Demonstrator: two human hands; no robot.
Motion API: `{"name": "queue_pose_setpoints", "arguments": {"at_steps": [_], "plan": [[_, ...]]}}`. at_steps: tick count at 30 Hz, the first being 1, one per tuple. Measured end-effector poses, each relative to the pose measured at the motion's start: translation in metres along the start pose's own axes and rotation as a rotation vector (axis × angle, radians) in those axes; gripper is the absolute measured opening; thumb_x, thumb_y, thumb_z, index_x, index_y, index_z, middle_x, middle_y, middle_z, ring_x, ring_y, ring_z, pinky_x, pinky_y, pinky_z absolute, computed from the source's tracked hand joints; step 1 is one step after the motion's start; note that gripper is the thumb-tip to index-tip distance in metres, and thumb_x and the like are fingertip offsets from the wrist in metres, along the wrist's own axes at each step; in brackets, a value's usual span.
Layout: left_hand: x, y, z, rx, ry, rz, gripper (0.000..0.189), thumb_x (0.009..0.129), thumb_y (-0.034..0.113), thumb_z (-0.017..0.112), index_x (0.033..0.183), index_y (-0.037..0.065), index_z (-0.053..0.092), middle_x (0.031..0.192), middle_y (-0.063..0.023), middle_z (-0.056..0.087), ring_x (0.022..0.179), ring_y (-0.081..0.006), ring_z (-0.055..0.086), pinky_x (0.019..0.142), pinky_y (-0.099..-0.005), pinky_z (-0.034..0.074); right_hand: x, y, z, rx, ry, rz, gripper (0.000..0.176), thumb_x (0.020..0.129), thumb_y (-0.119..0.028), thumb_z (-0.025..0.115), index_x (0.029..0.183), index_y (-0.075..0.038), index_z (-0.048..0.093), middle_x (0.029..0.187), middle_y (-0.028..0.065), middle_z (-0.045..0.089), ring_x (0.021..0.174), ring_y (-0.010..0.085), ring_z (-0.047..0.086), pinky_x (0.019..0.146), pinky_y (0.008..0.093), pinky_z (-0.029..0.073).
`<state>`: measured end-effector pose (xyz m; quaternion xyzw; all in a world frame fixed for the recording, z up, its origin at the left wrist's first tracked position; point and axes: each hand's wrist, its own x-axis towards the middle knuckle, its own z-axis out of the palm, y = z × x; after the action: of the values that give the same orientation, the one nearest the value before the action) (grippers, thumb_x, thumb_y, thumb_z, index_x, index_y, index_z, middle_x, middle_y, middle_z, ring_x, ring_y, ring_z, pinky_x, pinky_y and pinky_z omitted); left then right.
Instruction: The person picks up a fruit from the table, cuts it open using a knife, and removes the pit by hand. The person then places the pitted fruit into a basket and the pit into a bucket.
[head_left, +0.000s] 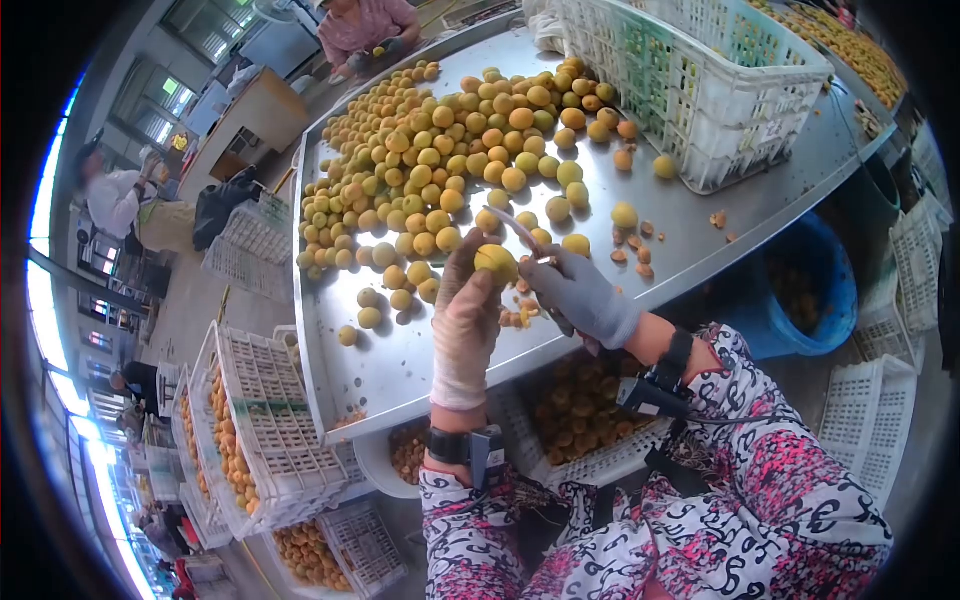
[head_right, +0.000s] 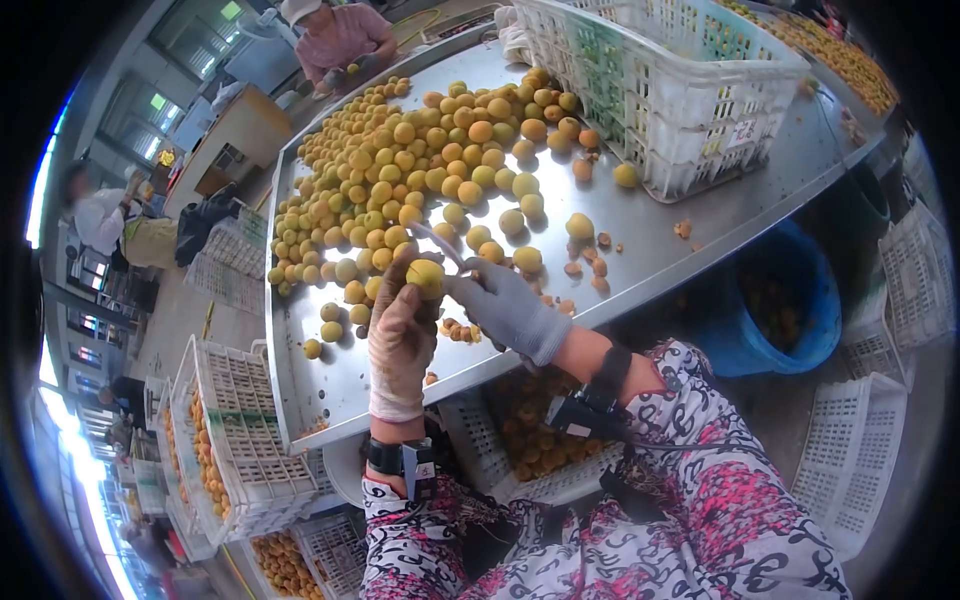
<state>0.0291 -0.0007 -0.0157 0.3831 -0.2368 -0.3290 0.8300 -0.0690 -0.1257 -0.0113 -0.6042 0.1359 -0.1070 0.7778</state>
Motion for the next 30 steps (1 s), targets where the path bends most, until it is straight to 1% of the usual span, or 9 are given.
{"name": "queue_pose_setpoints", "arguments": {"at_steps": [1, 4, 5, 11, 22, 25, 27, 29, 30], "plan": [[0.001, 0.001, -0.001, 0.001, 0.002, 0.001, 0.047, 0.087, 0.014, 0.056, 0.13, 0.001, 0.043, 0.122, -0.0114, 0.051, 0.114, -0.0233, 0.05, 0.101, -0.0361, 0.038, 0.001, 0.006, 0.002, -0.213, 0.096, -0.167, 0.032, 0.09, -0.032, 0.056, 0.084, 0.0, 0.053, 0.063, 0.0042, 0.054, 0.06, 0.0131, 0.056, 0.054, 0.0272, 0.043], [0.004, 0.001, -0.005, -0.005, 0.03, 0.05, 0.044, 0.088, 0.011, 0.054, 0.13, 0.001, 0.043, 0.121, -0.0108, 0.052, 0.113, -0.0238, 0.052, 0.1, -0.0359, 0.039, -0.007, 0.007, 0.005, -0.426, 0.074, -0.254, 0.031, 0.09, -0.031, 0.056, 0.088, 0.0, 0.054, 0.067, 0.011, 0.058, 0.066, 0.0203, 0.06, 0.059, 0.033, 0.045], [0.005, 0.001, -0.006, -0.005, 0.045, 0.055, 0.043, 0.089, 0.01, 0.053, 0.129, 0.0, 0.043, 0.12, -0.011, 0.052, 0.112, -0.0244, 0.052, 0.1, -0.0366, 0.04, -0.011, 0.002, 0.005, -0.541, 0.058, -0.258, 0.032, 0.09, -0.033, 0.056, 0.089, -0.002, 0.053, 0.068, 0.016, 0.059, 0.066, 0.0273, 0.061, 0.059, 0.0359, 0.045], [0.003, 0.0, -0.004, 0.038, 0.093, 0.072, 0.042, 0.089, 0.009, 0.053, 0.128, -0.001, 0.042, 0.12, -0.0121, 0.051, 0.111, -0.0253, 0.053, 0.1, -0.0363, 0.041, -0.012, 0.002, 0.007, -0.675, 0.07, -0.18, 0.034, 0.091, -0.036, 0.052, 0.091, -0.002, 0.051, 0.07, 0.0186, 0.06, 0.071, 0.0362, 0.061, 0.06, 0.0415, 0.046], [0.002, 0.001, 0.003, 0.331, 0.251, 0.207, 0.045, 0.088, 0.01, 0.057, 0.127, -0.004, 0.042, 0.119, -0.0129, 0.051, 0.107, -0.0212, 0.053, 0.094, -0.0308, 0.043, -0.009, 0.009, 0.008, -0.689, 0.032, -0.097, 0.037, 0.091, -0.038, 0.05, 0.099, -0.002, 0.054, 0.076, 0.0212, 0.062, 0.076, 0.0375, 0.062, 0.065, 0.043, 0.047], [0.002, -0.004, -0.001, 0.199, 0.255, 0.162, 0.044, 0.087, 0.009, 0.055, 0.126, -0.005, 0.042, 0.119, -0.0137, 0.051, 0.107, -0.0223, 0.054, 0.094, -0.0321, 0.044, -0.006, 0.007, 0.006, -0.743, -0.003, -0.055, 0.037, 0.091, -0.038, 0.05, 0.098, -0.002, 0.055, 0.076, 0.0217, 0.062, 0.076, 0.0379, 0.061, 0.066, 0.043, 0.047], [0.004, -0.003, -0.007, 0.038, 0.2, 0.101, 0.046, 0.086, 0.005, 0.056, 0.128, -0.003, 0.041, 0.118, -0.01, 0.05, 0.107, -0.0173, 0.051, 0.093, -0.029, 0.042, -0.005, 0.007, 0.006, -0.771, -0.014, -0.085, 0.036, 0.091, -0.038, 0.05, 0.095, -0.002, 0.055, 0.076, 0.0218, 0.062, 0.076, 0.0385, 0.061, 0.066, 0.043, 0.047], [0.002, -0.005, -0.002, 0.031, 0.213, 0.109, 0.043, 0.088, 0.011, 0.054, 0.126, -0.005, 0.041, 0.118, -0.0132, 0.05, 0.109, -0.0236, 0.052, 0.097, -0.0358, 0.042, -0.006, 0.007, 0.006, -0.765, 0.005, -0.124, 0.035, 0.091, -0.037, 0.05, 0.091, -0.003, 0.055, 0.075, 0.0219, 0.061, 0.076, 0.0395, 0.06, 0.066, 0.0441, 0.046], [0.005, -0.009, -0.004, 0.013, 0.206, 0.123, 0.04, 0.09, 0.012, 0.051, 0.124, -0.006, 0.041, 0.119, -0.0155, 0.05, 0.111, -0.0286, 0.053, 0.101, -0.0413, 0.042, -0.001, 0.023, 0.005, -0.762, 0.053, -0.236, 0.034, 0.091, -0.037, 0.049, 0.092, -0.004, 0.055, 0.074, 0.0216, 0.061, 0.074, 0.0394, 0.06, 0.065, 0.0443, 0.046]]}}
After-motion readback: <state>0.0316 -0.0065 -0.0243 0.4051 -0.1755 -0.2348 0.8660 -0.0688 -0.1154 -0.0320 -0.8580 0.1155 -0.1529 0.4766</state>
